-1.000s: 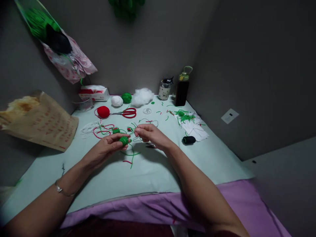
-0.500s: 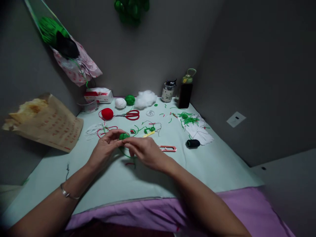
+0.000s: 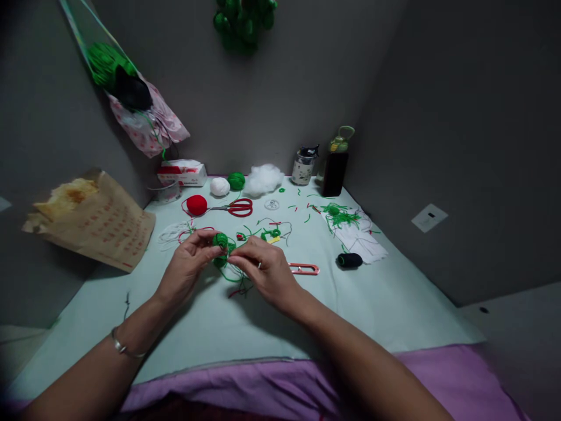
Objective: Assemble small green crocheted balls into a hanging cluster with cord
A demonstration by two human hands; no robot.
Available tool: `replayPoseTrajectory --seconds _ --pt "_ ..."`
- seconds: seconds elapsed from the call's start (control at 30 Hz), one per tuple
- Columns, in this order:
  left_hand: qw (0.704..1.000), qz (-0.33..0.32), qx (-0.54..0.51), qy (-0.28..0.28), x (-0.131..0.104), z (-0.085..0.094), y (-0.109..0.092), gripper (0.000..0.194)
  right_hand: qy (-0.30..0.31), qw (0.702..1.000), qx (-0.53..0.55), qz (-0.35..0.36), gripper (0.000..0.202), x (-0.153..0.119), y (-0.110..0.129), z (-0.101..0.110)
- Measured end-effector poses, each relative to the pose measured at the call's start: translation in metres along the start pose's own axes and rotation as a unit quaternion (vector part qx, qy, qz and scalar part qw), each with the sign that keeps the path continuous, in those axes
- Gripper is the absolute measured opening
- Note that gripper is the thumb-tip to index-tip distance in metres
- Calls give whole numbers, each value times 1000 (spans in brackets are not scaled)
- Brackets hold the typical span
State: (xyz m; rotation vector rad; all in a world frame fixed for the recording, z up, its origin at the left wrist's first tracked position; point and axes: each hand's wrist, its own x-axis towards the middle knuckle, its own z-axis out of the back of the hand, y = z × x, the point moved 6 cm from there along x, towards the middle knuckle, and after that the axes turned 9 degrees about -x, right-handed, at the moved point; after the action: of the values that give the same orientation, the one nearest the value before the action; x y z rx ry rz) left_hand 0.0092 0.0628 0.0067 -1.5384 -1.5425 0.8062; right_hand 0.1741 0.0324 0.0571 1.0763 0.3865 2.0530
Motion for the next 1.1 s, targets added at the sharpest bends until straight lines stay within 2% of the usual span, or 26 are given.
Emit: replayPoseTrajectory --seconds 0.17,0.4,0.5,0.63,0.77,0.87,1.1 --pt "1000 0 -3 5 1 -1 0 29 35 998 26 -44 16 -1 -10 -9" --pt "1000 -1 -12 3 -1 -2 1 29 59 992 38 -104 16 -1 -13 -14" --pt "1000 11 -22 6 -2 -4 3 28 61 985 77 -140 18 -2 -15 -16" --pt "999 33 -33 5 -6 -5 9 28 68 959 190 -199 24 -4 -18 -25" --pt "999 14 -33 -13 -6 -3 10 30 90 925 271 -250 29 -7 -20 -33" --pt "999 3 -47 -13 -5 -2 9 31 102 916 291 -257 29 -7 -18 -35" --pt "998 -24 -50 -18 -2 -1 4 32 100 917 288 -258 28 -6 -18 -34"
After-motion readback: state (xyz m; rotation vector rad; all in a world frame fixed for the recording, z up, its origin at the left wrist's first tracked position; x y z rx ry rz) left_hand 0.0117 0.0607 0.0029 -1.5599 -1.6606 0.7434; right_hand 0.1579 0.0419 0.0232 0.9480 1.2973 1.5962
